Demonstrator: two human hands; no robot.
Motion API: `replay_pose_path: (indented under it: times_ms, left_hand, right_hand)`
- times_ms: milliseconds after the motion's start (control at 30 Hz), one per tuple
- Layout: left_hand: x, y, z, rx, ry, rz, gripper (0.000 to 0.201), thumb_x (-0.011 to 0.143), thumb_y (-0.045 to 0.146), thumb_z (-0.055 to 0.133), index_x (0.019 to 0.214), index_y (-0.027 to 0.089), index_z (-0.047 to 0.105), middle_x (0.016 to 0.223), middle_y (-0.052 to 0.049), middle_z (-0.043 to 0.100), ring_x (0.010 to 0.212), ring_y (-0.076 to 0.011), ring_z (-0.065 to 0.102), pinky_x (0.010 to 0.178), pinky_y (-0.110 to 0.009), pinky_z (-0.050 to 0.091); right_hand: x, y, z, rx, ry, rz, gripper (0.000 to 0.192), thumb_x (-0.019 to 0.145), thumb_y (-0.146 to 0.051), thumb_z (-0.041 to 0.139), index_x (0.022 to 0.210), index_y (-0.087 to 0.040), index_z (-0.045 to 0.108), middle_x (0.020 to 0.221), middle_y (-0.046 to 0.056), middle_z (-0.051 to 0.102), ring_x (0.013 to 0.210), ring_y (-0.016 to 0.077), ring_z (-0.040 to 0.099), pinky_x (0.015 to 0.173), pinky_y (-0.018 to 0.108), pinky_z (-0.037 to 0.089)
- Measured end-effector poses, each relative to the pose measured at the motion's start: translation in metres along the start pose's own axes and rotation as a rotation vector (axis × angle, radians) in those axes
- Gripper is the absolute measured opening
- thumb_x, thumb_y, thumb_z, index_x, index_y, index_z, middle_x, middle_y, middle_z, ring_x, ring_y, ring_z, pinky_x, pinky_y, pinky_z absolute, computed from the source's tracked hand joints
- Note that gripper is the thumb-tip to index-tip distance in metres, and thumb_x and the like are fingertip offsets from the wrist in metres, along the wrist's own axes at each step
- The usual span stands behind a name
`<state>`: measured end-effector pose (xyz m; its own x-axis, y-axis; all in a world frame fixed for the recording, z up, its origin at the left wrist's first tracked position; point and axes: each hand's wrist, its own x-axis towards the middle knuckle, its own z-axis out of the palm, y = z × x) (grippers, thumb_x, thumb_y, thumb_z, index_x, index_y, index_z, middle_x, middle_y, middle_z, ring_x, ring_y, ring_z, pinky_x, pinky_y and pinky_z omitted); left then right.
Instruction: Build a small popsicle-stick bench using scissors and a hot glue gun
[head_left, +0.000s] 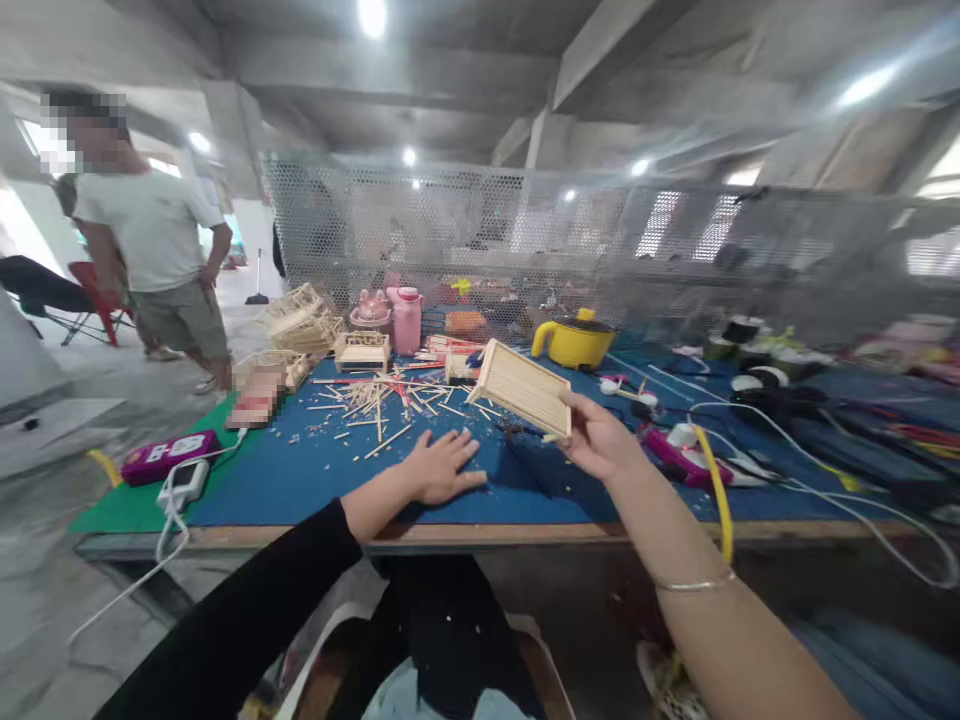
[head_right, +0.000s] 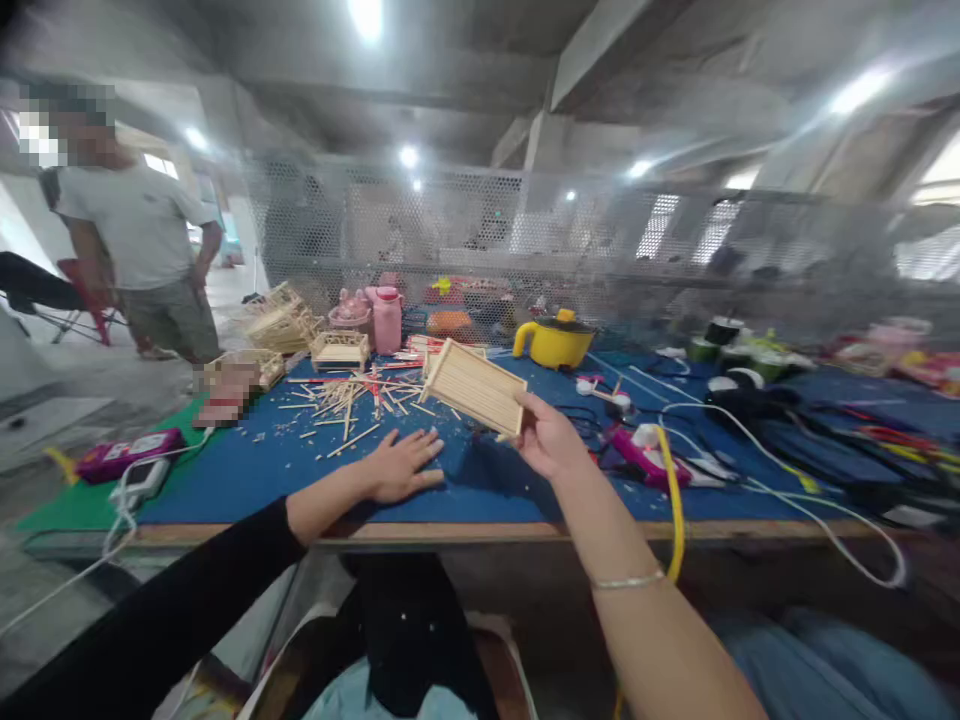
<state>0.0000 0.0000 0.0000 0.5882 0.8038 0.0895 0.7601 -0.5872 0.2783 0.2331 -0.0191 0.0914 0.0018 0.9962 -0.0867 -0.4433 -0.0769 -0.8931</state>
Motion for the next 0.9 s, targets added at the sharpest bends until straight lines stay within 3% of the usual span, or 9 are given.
replay_pose_path:
  times_ms: [67, 167, 267, 333, 467, 567, 767, 900]
  left_hand:
    - [-0.001, -0.017, -0.011, 0.015, 0.060, -0.109, 0.068, 0.086, 0.065, 0.028, 0.141, 0.025, 0.035, 0.152, -0.010, 0.027, 0.140, -0.0311, 0.021, 0.109, -0.061, 0.010]
    - [-0.004, -0.025, -0.022, 0.003, 0.181, -0.189, 0.063, 0.090, 0.055, 0.031, 0.140, 0.017, 0.036, 0.151, -0.016, 0.026, 0.140, -0.0346, 0.017, 0.108, -0.063, 0.008]
    - [-0.015, -0.015, -0.025, -0.057, 0.302, -0.150, 0.057, 0.086, 0.049, 0.046, 0.136, 0.022, 0.042, 0.150, -0.007, 0.032, 0.141, -0.0276, 0.018, 0.113, -0.050, 0.009]
    - [-0.029, -0.010, -0.025, -0.124, 0.381, -0.157, 0.053, 0.083, 0.045, 0.051, 0.131, 0.023, 0.047, 0.145, -0.006, 0.042, 0.137, -0.0247, 0.030, 0.113, -0.042, 0.019]
    - [-0.063, -0.024, -0.028, -0.300, 0.631, -0.396, 0.045, 0.093, 0.032, 0.028, 0.127, 0.010, 0.047, 0.123, -0.018, 0.060, 0.113, -0.0257, 0.057, 0.097, -0.042, 0.042]
    - [-0.079, -0.040, -0.027, -0.418, 0.768, -0.473, 0.041, 0.093, 0.031, 0.027, 0.123, 0.013, 0.049, 0.115, -0.014, 0.065, 0.108, -0.0225, 0.060, 0.094, -0.038, 0.045]
    - [-0.084, -0.037, -0.013, -0.581, 0.767, -0.393, 0.035, 0.088, 0.033, 0.042, 0.116, 0.016, 0.054, 0.107, -0.010, 0.068, 0.100, -0.0195, 0.063, 0.089, -0.033, 0.048]
    - [-0.091, -0.024, -0.011, -0.524, 0.670, -0.296, 0.052, 0.083, 0.037, 0.053, 0.130, 0.018, 0.045, 0.120, -0.012, 0.061, 0.110, -0.0220, 0.058, 0.093, -0.035, 0.045]
  right_hand:
    - [-0.002, 0.005, 0.003, 0.007, -0.025, 0.030, 0.017, 0.086, -0.018, 0.047, 0.095, -0.014, 0.061, 0.056, -0.001, 0.066, 0.038, 0.0086, 0.053, 0.025, 0.015, 0.032]
    - [-0.003, 0.013, 0.010, 0.011, -0.052, 0.070, 0.017, 0.086, -0.019, 0.047, 0.094, -0.014, 0.062, 0.058, 0.000, 0.066, 0.039, 0.0089, 0.054, 0.026, 0.015, 0.033]
    - [-0.001, 0.019, 0.018, -0.009, -0.080, 0.107, 0.020, 0.089, -0.020, 0.043, 0.091, -0.015, 0.062, 0.056, -0.001, 0.065, 0.038, 0.0078, 0.053, 0.027, 0.014, 0.034]
    - [0.001, 0.025, 0.022, -0.040, -0.107, 0.136, 0.021, 0.090, -0.021, 0.041, 0.091, -0.016, 0.061, 0.055, -0.001, 0.065, 0.037, 0.0072, 0.052, 0.027, 0.013, 0.034]
    - [0.010, 0.044, 0.028, -0.134, -0.130, 0.201, 0.021, 0.088, -0.018, 0.042, 0.095, -0.013, 0.061, 0.057, 0.002, 0.066, 0.040, 0.0096, 0.055, 0.032, 0.016, 0.042]
    - [0.022, 0.062, 0.033, -0.245, -0.117, 0.239, 0.018, 0.086, -0.017, 0.045, 0.093, -0.011, 0.061, 0.054, 0.003, 0.065, 0.037, 0.0093, 0.052, 0.032, 0.017, 0.042]
    - [0.036, 0.079, 0.039, -0.544, -0.052, 0.187, 0.023, 0.084, -0.032, 0.056, 0.073, -0.012, 0.061, 0.049, 0.001, 0.058, 0.035, 0.0065, 0.045, 0.030, 0.015, 0.034]
    - [0.018, 0.076, 0.030, -0.810, 0.058, 0.032, 0.039, 0.082, -0.050, 0.053, 0.068, -0.015, 0.060, 0.050, 0.002, 0.058, 0.038, 0.0093, 0.049, 0.037, 0.020, 0.040]
